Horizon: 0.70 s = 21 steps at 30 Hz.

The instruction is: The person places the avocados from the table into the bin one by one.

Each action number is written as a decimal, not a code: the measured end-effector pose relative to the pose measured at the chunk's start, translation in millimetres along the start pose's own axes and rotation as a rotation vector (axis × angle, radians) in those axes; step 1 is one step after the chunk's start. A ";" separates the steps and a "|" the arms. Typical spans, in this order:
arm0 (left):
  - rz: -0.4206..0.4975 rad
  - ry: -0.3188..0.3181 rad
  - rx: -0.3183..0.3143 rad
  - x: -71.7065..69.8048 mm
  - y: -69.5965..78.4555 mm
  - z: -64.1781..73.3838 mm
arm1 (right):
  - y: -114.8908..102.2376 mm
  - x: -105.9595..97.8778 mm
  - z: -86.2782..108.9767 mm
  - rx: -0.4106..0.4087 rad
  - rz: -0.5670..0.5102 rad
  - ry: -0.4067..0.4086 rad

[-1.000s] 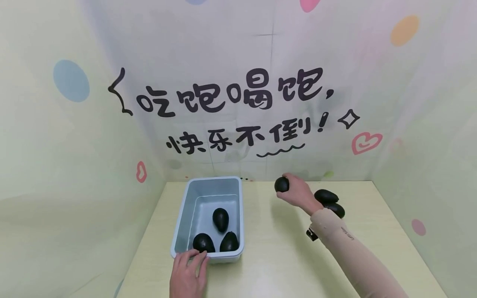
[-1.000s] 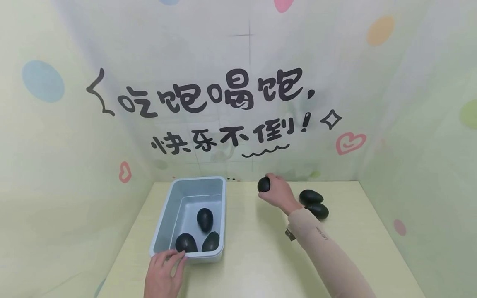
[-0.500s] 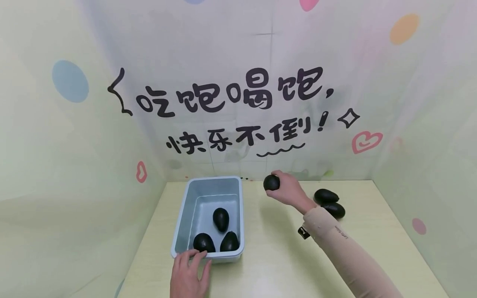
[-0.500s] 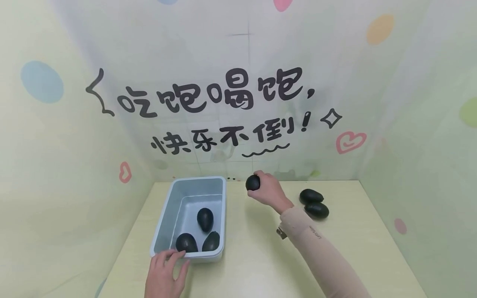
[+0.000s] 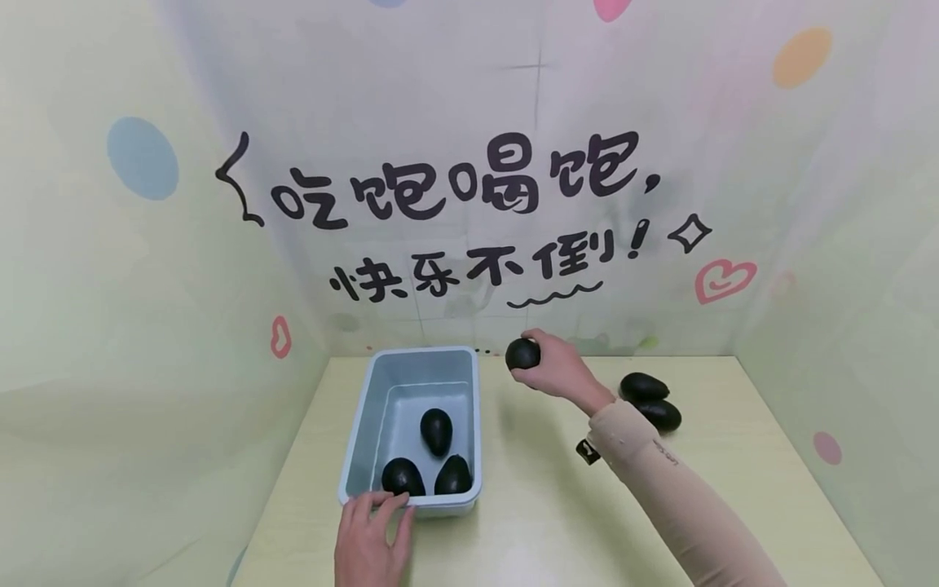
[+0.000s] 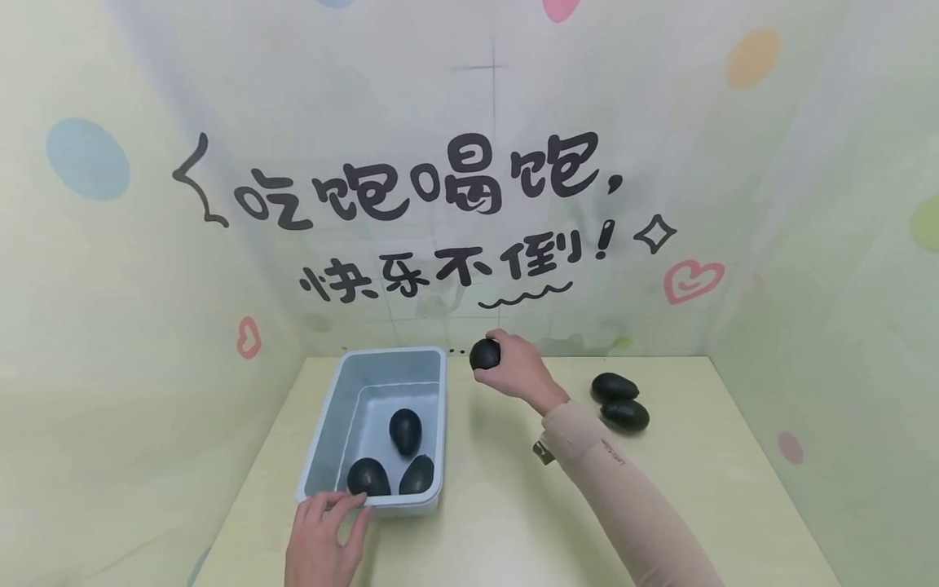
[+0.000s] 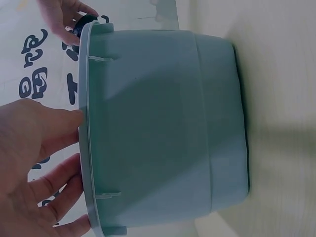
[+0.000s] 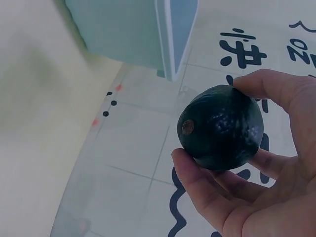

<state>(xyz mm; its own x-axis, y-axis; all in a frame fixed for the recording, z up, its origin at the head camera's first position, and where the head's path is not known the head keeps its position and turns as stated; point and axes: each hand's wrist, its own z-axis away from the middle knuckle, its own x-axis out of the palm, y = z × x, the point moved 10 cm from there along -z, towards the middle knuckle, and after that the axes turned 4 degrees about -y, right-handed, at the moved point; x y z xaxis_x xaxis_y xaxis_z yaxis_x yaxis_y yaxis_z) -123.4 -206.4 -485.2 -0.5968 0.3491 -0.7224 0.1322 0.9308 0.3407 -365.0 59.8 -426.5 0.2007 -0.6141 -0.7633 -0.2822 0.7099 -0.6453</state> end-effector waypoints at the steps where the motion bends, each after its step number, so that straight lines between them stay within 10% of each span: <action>1: 0.000 -0.001 -0.003 0.0 0.0 -0.3 | -2.3 0.3 -0.9 -0.003 -0.001 0.000; 21: 0.026 0.011 -0.018 -2.4 0.2 -2.6 | -43.0 4.4 -12.7 -0.025 -0.008 -0.056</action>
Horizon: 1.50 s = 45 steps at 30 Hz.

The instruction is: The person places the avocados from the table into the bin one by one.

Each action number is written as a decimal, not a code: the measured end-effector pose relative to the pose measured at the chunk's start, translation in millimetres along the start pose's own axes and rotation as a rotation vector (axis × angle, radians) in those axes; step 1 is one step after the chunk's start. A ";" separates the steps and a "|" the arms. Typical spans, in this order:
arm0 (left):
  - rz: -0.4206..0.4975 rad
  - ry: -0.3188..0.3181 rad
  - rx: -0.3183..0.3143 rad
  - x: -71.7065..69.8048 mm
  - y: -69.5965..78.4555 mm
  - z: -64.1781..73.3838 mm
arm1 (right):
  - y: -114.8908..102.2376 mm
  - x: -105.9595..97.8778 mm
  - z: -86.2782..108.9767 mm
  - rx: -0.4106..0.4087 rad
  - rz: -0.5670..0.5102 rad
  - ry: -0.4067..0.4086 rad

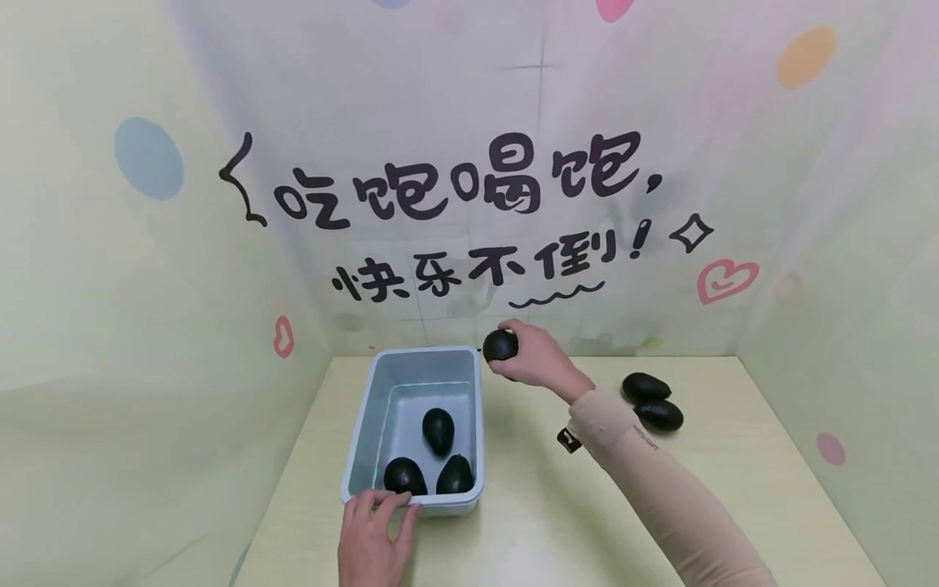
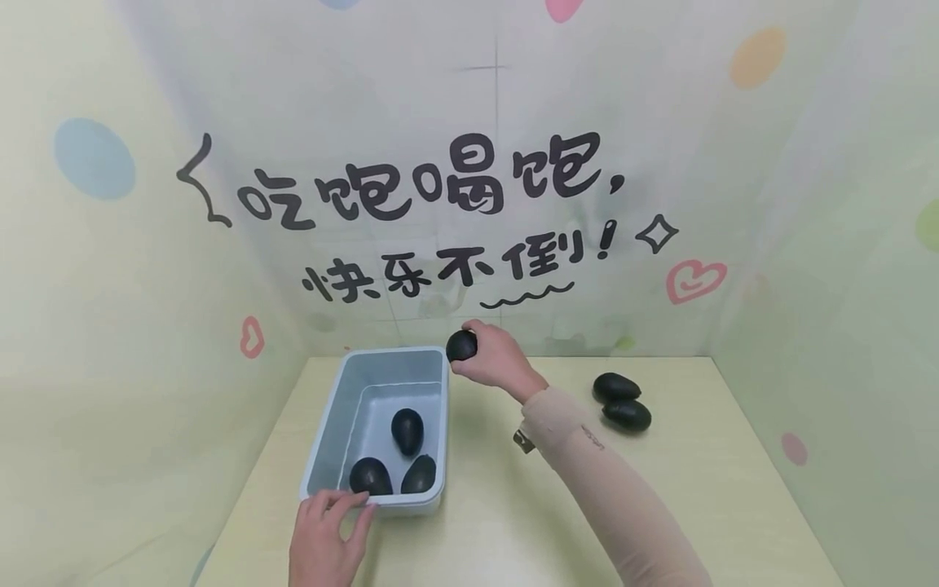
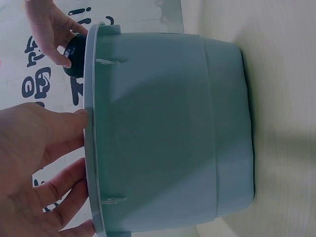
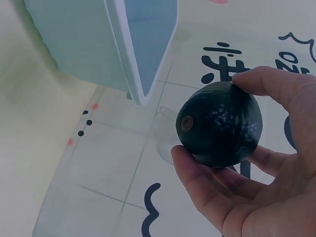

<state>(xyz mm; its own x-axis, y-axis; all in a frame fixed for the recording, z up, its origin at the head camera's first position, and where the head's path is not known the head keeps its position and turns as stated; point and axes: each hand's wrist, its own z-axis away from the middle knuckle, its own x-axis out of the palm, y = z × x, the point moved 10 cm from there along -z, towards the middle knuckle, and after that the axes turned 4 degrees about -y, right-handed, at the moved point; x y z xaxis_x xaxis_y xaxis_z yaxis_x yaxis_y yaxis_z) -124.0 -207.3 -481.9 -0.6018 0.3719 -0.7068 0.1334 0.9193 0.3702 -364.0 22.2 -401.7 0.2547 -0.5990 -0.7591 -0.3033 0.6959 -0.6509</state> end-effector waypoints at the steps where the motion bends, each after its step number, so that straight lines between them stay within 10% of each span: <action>1: -0.002 -0.014 -0.016 0.8 -1.1 -0.5 | -2.1 -0.1 -1.2 -0.004 0.002 -0.002; 9: -0.023 -0.117 -0.122 6.2 -5.8 -1.7 | -15.4 2.8 -12.8 -0.010 0.040 -0.035; 45: -0.016 -0.135 -0.164 10.9 -9.3 0.7 | -47.1 64.2 -44.2 -0.002 0.091 -0.183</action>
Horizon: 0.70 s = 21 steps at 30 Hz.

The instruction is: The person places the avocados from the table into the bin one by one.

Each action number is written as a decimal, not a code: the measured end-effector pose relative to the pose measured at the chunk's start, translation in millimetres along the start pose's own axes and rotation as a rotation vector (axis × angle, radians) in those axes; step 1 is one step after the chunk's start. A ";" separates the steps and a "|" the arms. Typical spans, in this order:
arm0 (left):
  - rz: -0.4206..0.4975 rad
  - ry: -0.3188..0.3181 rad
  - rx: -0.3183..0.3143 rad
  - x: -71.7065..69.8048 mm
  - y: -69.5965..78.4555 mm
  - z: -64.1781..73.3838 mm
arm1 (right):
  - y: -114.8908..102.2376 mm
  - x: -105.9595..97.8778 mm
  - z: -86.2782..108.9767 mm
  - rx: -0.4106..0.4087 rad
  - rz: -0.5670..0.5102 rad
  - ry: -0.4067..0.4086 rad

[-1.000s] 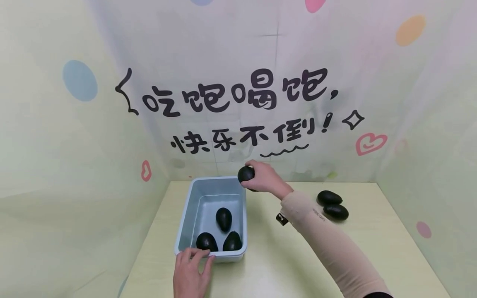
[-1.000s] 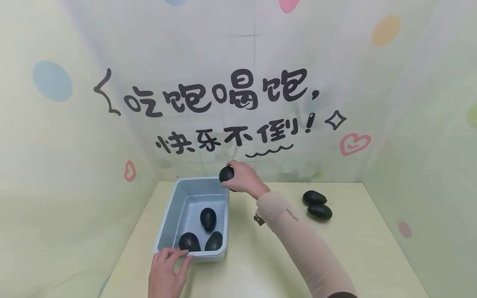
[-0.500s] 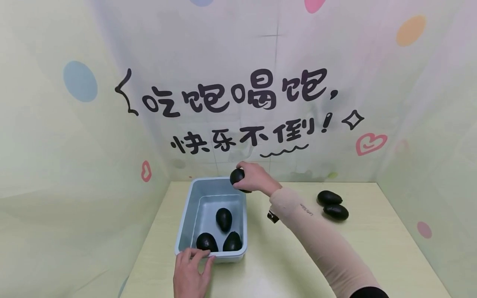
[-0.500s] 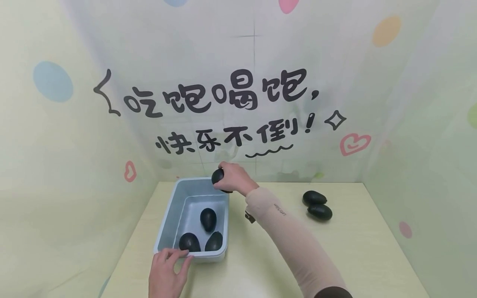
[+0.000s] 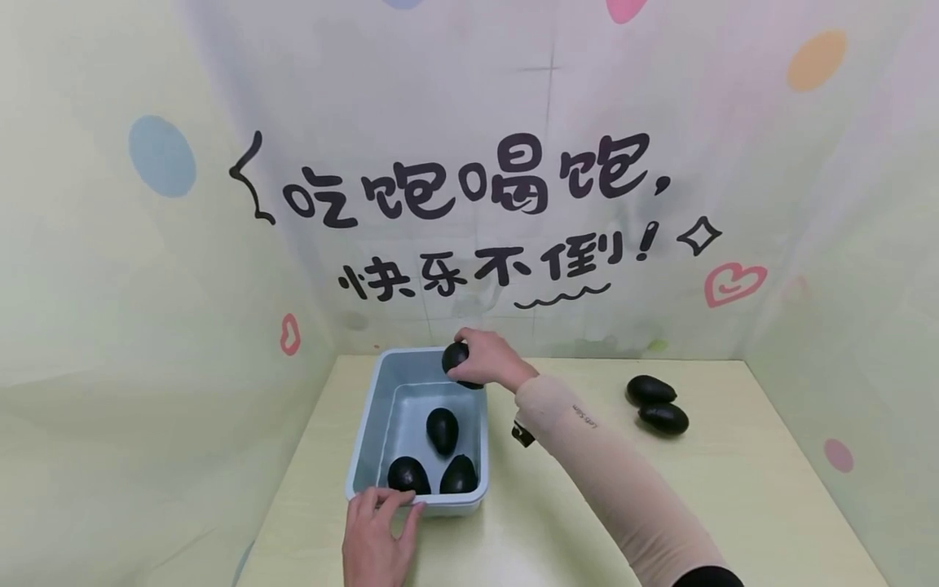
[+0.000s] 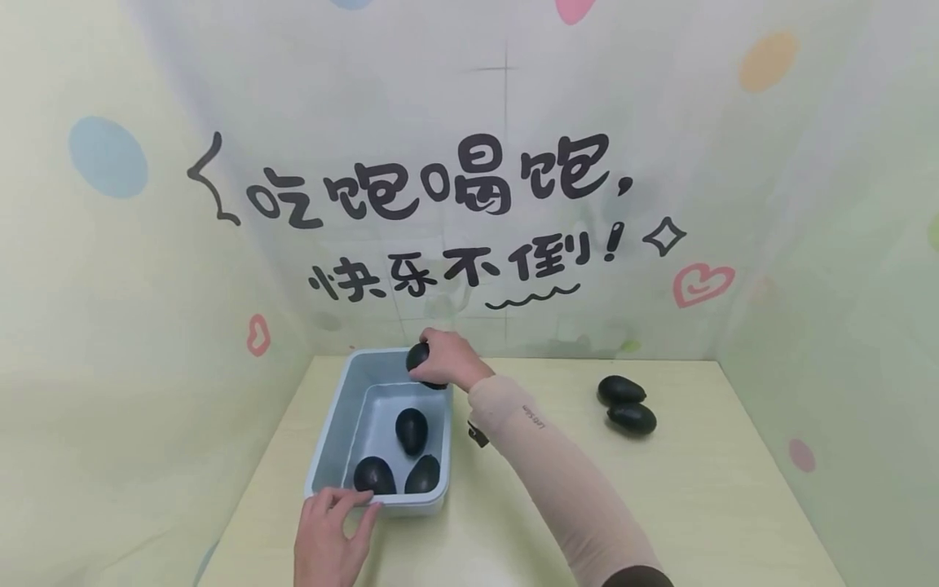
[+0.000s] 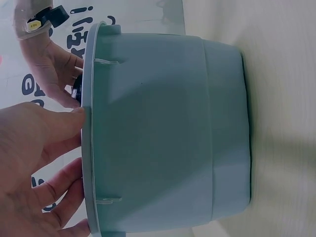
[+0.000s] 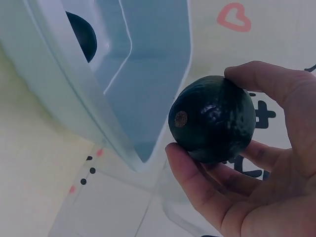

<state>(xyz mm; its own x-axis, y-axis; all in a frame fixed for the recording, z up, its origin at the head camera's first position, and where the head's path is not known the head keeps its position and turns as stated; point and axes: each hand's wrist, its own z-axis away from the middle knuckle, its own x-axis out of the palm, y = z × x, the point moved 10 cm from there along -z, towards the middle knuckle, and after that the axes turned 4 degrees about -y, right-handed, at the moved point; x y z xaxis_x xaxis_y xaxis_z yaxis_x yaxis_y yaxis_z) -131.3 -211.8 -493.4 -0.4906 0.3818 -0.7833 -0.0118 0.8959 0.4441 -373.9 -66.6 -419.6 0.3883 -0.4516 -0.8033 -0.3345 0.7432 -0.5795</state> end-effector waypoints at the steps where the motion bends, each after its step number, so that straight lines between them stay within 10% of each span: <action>1: 0.001 0.005 0.001 -0.5 -0.6 -0.3 | -0.2 1.6 -1.2 0.004 -0.004 -0.003; 21: 0.008 0.009 -0.005 -1.5 -3.7 1.9 | -0.8 34.3 -13.3 0.033 -0.028 -0.059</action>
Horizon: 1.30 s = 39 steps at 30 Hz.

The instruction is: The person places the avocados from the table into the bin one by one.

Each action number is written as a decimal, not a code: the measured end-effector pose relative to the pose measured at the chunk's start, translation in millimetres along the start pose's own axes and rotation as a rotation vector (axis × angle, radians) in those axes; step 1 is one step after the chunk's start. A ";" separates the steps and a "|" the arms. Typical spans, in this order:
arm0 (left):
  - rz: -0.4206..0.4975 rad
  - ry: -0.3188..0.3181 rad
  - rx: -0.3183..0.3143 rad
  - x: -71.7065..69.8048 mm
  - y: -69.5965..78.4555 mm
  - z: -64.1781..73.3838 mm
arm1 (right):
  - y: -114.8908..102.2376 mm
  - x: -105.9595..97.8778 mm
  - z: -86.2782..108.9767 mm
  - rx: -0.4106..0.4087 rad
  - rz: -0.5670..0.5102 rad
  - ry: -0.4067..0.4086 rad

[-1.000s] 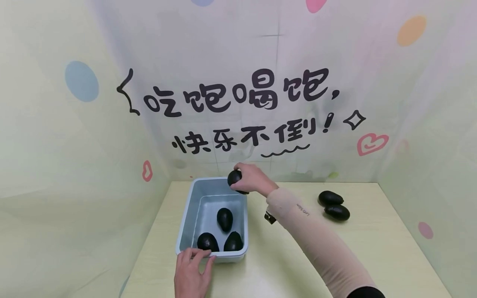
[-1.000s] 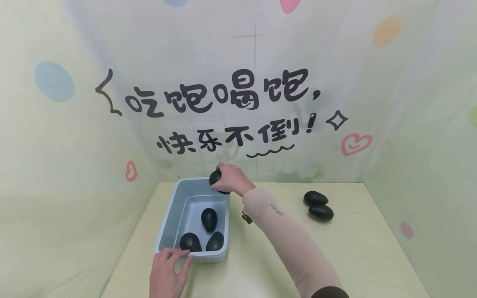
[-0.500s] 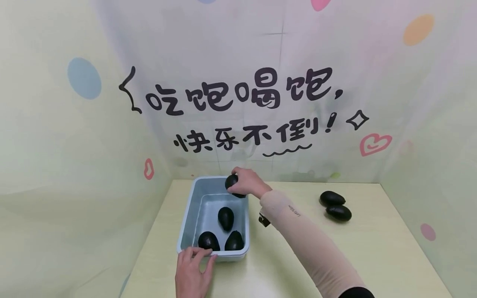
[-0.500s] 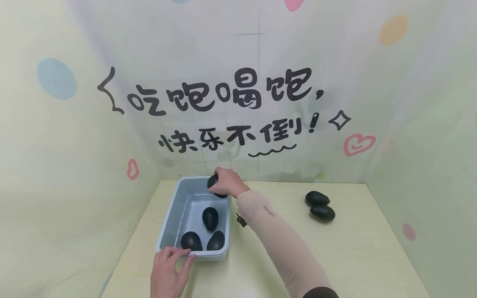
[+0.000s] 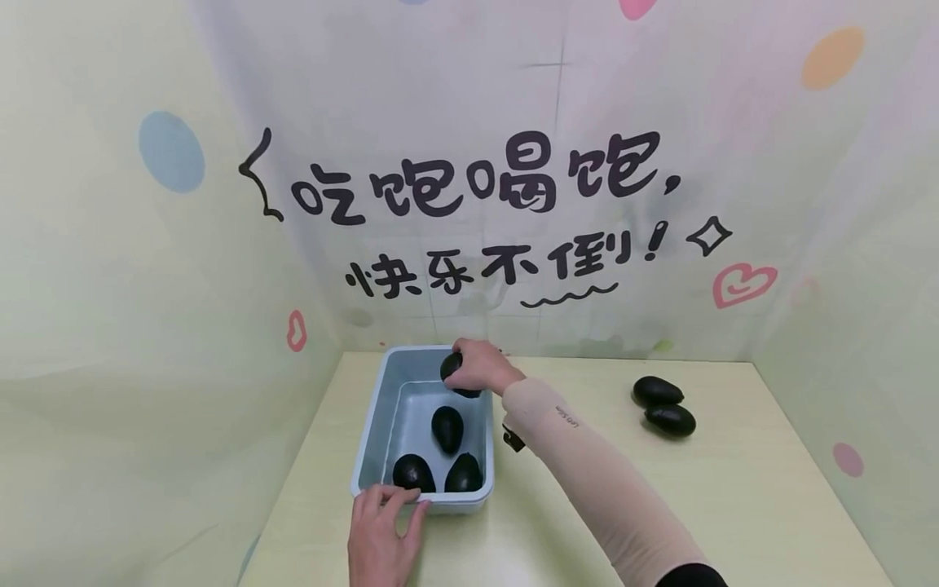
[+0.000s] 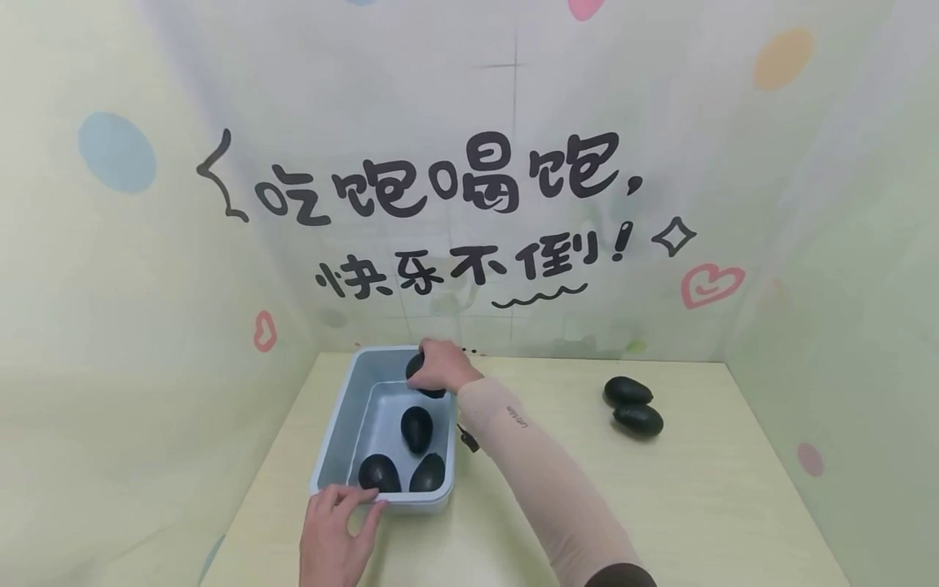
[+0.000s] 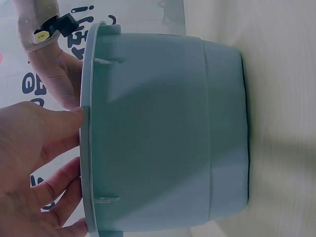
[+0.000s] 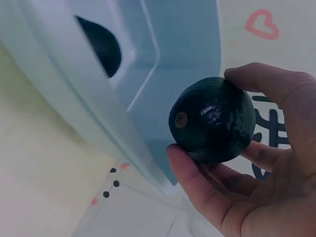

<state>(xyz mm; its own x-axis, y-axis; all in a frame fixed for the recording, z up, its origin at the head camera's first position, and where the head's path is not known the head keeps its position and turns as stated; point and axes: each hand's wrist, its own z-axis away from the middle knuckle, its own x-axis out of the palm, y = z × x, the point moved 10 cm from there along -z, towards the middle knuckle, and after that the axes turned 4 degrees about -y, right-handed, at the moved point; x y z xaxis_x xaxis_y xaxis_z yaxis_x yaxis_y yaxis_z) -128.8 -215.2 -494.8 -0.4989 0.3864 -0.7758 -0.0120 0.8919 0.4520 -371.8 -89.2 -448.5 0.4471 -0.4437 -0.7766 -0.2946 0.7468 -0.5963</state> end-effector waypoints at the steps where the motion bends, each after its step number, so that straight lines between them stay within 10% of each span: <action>1: -0.002 -0.003 -0.002 0.3 0.3 0.1 | 0.9 2.8 0.2 0.000 0.005 -0.010; 39: 0.006 0.026 0.018 0.1 3.2 -2.0 | 35.1 -12.3 5.4 0.060 0.115 0.084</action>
<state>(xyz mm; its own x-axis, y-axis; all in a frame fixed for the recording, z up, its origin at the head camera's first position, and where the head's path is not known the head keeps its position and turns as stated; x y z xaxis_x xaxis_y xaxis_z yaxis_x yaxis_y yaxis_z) -130.7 -212.8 -492.5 -0.5216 0.3852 -0.7612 0.0067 0.8941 0.4478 -383.0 -54.9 -458.7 0.3401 -0.3914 -0.8551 -0.2881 0.8222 -0.4909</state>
